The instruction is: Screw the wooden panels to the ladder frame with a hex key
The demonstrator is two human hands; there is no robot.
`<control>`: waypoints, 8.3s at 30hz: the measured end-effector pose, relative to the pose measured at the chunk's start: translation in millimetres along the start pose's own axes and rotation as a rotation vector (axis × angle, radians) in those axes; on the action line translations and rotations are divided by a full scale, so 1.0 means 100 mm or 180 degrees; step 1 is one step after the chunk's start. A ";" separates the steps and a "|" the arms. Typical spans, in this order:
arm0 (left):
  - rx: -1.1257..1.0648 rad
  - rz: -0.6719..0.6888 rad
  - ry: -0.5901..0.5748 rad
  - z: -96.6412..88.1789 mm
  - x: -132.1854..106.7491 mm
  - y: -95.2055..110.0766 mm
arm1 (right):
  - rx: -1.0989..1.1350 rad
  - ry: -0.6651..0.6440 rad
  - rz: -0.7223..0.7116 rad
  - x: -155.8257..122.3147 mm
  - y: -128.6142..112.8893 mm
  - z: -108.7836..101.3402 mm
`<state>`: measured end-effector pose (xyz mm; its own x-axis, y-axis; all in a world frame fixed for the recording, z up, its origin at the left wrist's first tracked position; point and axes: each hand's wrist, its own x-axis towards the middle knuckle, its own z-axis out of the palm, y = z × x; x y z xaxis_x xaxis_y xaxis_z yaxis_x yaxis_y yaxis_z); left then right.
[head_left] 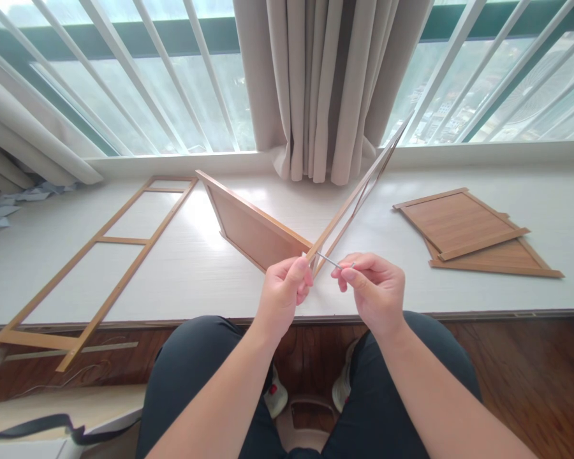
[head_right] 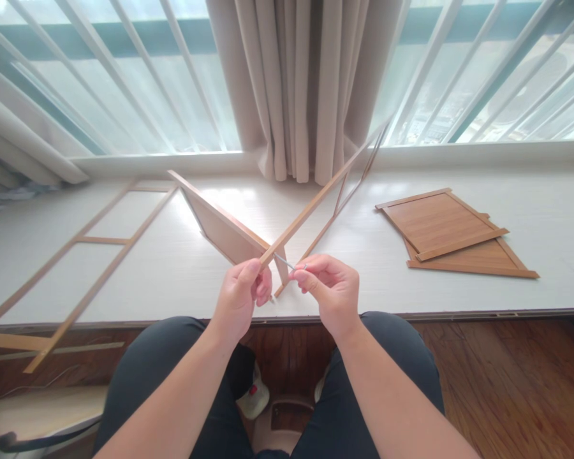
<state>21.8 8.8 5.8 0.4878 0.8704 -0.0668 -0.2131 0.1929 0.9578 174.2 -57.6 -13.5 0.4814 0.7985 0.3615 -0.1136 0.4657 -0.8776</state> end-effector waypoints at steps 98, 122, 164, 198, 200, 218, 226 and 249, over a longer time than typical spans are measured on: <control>0.0506 -0.0062 -0.0340 -0.05 0.13 -0.15 | 0.0919 -0.0149 0.1303 0.02 -0.14 0.11; 0.0526 -0.0049 -0.0352 -0.04 0.12 -0.14 | 0.0727 -0.0386 0.1278 -0.04 -0.11 0.19; 0.0587 -0.0023 -0.0318 -0.08 0.13 -0.12 | -0.2444 -0.0317 -0.0935 -0.03 -0.25 -0.10; 0.0439 0.0073 -0.0379 -0.06 0.13 -0.16 | -0.2274 0.0019 -0.1615 -0.06 -0.18 -0.03; 0.0426 0.0073 -0.0382 -0.06 0.13 -0.16 | -0.2375 -0.0025 -0.1704 -0.07 -0.20 -0.02; 0.0258 0.0002 -0.0450 -0.07 0.13 -0.15 | -0.2028 -0.0043 -0.1444 -0.10 -0.12 0.04; 0.0220 0.0007 -0.0475 -0.06 0.13 -0.17 | -0.1531 0.0125 -0.1073 -0.05 -0.07 0.07; 0.0367 0.0145 -0.0449 -0.09 0.11 -0.17 | -0.0873 -0.0120 -0.0533 -0.07 0.00 -0.02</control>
<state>23.6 19.2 -13.6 0.5954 0.8034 0.0095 -0.1432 0.0945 0.9852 172.4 -64.2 -16.8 0.4404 0.7354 0.5150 0.2056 0.4758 -0.8552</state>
